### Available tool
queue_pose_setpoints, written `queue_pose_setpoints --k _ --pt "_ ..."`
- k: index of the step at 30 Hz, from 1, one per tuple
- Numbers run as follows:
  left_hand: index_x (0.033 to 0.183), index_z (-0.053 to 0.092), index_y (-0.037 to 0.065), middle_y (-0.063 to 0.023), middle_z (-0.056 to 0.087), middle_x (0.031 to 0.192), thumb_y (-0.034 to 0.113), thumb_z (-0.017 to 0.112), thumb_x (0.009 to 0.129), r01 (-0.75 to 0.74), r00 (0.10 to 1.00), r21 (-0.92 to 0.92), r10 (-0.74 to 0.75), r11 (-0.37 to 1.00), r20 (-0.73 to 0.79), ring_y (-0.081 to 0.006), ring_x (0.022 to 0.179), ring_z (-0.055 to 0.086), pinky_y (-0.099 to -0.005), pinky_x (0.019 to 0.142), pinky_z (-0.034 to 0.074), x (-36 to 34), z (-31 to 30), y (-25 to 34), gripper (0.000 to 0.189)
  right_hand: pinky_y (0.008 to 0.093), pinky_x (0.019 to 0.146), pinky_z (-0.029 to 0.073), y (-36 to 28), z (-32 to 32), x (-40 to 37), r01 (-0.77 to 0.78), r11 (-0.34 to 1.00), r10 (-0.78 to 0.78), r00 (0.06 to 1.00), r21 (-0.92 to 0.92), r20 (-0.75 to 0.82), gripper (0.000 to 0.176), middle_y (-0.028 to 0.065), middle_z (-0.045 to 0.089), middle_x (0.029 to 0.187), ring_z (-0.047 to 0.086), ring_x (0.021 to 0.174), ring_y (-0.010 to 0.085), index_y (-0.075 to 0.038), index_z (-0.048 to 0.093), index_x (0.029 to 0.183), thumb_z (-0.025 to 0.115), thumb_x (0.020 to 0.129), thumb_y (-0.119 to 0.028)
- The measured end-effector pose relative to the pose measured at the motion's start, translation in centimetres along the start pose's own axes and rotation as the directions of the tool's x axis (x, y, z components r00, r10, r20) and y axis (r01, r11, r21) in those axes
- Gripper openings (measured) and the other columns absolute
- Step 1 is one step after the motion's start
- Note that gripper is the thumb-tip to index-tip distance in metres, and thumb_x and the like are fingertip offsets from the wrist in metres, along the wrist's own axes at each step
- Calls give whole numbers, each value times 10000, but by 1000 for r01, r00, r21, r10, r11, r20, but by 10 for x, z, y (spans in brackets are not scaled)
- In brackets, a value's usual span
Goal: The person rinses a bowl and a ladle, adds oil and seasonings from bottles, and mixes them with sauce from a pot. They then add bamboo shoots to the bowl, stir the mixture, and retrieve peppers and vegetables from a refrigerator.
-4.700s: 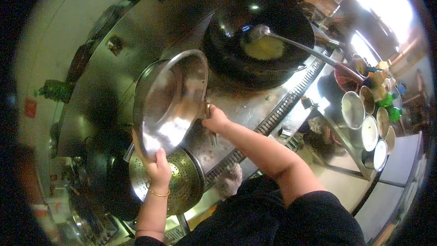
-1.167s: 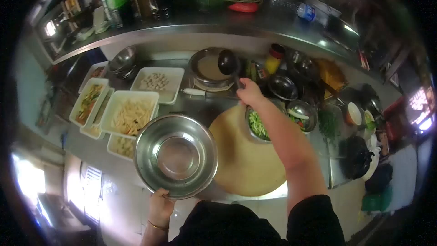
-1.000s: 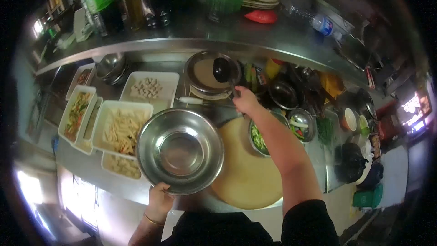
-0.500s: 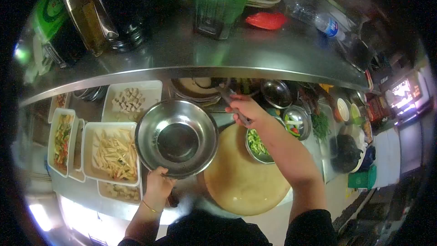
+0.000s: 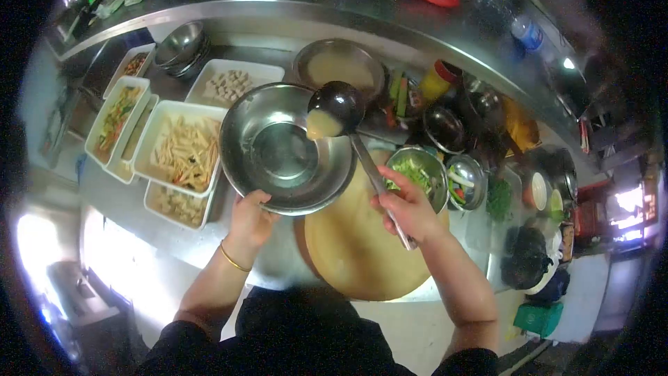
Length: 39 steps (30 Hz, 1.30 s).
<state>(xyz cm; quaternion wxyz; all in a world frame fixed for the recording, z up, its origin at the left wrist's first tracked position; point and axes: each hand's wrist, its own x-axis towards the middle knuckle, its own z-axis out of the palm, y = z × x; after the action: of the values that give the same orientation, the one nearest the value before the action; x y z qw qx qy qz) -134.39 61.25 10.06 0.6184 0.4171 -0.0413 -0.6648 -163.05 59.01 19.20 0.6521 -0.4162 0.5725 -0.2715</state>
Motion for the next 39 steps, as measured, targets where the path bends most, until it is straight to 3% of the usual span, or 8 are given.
queue_pose_setpoints --k 9,18,21,25,31,34,38,39 --pt "1292 437 117 -99 531 1214 -76 442 764 -147 989 -40 147 988 -4 -297 1108 559 -495 918 498 -81 -4 -39 562 243 497 472 15 -6 -96 358 873 -364 930 -330 44 558 89 622 945 577 585 108 -124 372 1429 523 899 -35" --pt "1333 392 140 -88 505 1241 -96 448 761 -266 963 -23 265 964 -41 -279 1130 536 -468 891 504 -133 8 -39 622 321 592 517 21 2 -116 555 13 -779 527 -832 339 558 111 634 904 634 708 246 -139 524 1325 616 785 -30" --pt "1344 368 151 -79 490 1245 -114 450 754 -290 956 -39 288 956 -47 -265 1124 532 -439 879 505 -134 7 -35 652 300 551 495 35 21 -90 684 95 -829 457 -724 323 536 103 635 898 627 670 193 -157 498 1345 604 830 -57" --pt "1289 445 126 -94 531 1219 -100 440 771 -317 948 -98 314 943 -40 -295 1130 541 -499 916 490 -123 -2 -26 565 273 517 482 42 57 -76 391 903 -346 908 -179 235 510 102 640 946 591 636 141 -145 415 1381 566 897 -102" --pt "1228 480 22 -124 559 1211 -27 447 796 -73 997 -219 78 973 16 -331 1100 559 -514 949 461 -99 -36 14 436 288 543 500 20 111 -51 102 983 -38 929 -156 368 401 111 656 946 584 607 154 -98 457 1300 567 926 -192" --pt "1212 482 -6 -151 554 1221 16 463 790 23 997 -217 -7 976 75 -341 1110 553 -520 953 453 -86 -62 32 423 328 600 513 -3 132 -37 567 565 -356 823 -599 443 319 105 666 881 611 620 200 -67 549 1167 606 908 -245" --pt "1177 507 -8 -166 582 1180 27 458 768 43 994 -280 -14 959 104 -345 1089 566 -533 949 453 -83 -70 67 414 352 697 519 -63 157 -34 574 286 -564 748 -767 349 260 86 657 868 649 745 258 -74 622 1023 686 815 -218" --pt "1174 508 -9 -166 584 1178 23 455 763 43 997 -294 -20 955 79 -346 1090 566 -534 950 454 -82 -72 74 416 357 747 509 -69 160 -21 688 154 -745 552 -709 374 259 95 645 931 632 834 271 -85 633 1019 691 789 -187"
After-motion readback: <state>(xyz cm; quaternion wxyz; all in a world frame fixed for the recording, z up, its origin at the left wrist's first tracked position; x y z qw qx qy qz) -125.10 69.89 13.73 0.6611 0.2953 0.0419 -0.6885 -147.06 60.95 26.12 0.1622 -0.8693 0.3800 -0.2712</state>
